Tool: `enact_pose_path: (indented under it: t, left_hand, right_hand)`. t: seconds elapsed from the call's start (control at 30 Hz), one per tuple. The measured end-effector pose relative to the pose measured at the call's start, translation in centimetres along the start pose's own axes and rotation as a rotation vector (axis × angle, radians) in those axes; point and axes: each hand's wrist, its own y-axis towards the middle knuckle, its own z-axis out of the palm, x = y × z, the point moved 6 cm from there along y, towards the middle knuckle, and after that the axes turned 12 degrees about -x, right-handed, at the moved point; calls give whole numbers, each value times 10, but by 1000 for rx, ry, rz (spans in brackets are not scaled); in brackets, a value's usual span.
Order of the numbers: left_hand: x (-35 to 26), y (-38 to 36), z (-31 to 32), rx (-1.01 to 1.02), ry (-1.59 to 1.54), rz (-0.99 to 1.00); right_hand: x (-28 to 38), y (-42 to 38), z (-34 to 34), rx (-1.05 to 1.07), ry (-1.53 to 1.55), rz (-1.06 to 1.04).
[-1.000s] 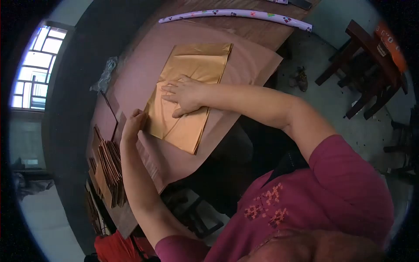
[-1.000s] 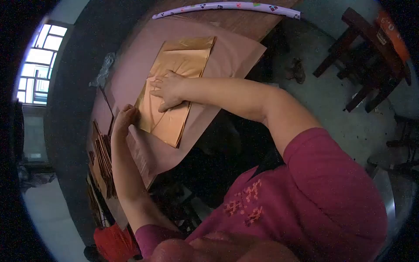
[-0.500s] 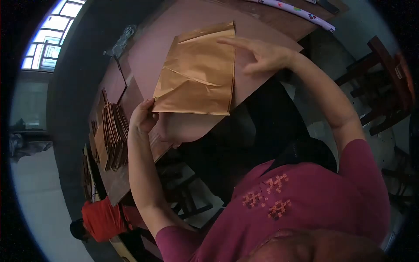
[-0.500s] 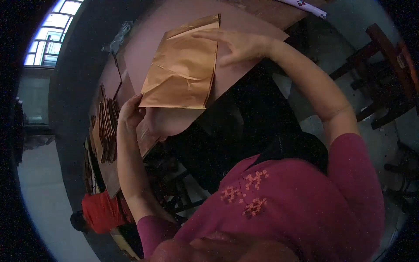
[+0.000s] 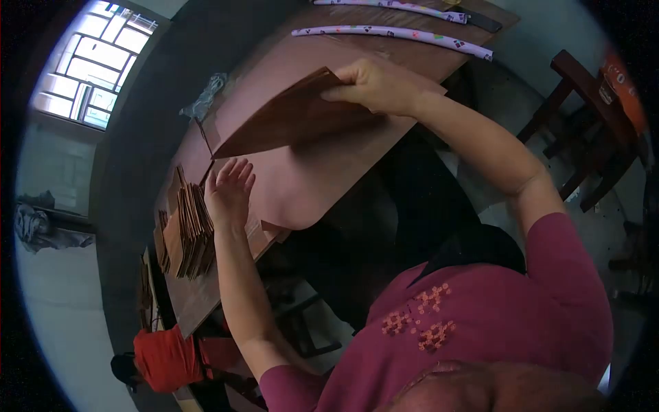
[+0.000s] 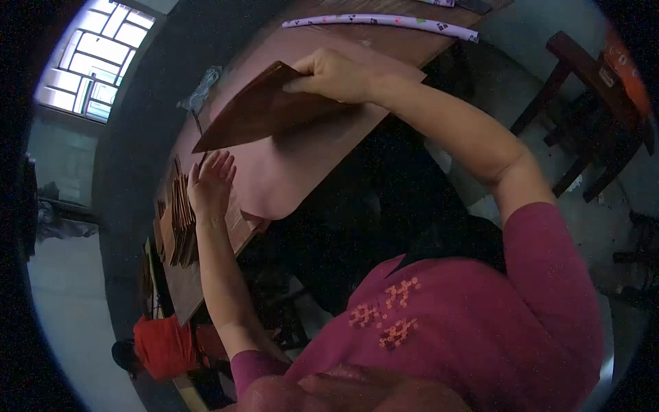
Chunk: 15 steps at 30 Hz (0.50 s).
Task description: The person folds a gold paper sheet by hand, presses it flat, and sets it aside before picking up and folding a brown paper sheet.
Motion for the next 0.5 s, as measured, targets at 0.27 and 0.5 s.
enact_pose_path:
  t: [0.27,0.5]
  left_hand:
    - [-40,15,66,650,-191,-8]
    - [-76,12,101,330,-166,147]
  right_hand:
    - [32,85,-10,-21,498,352]
    - [36,103,-20,-112,493,466]
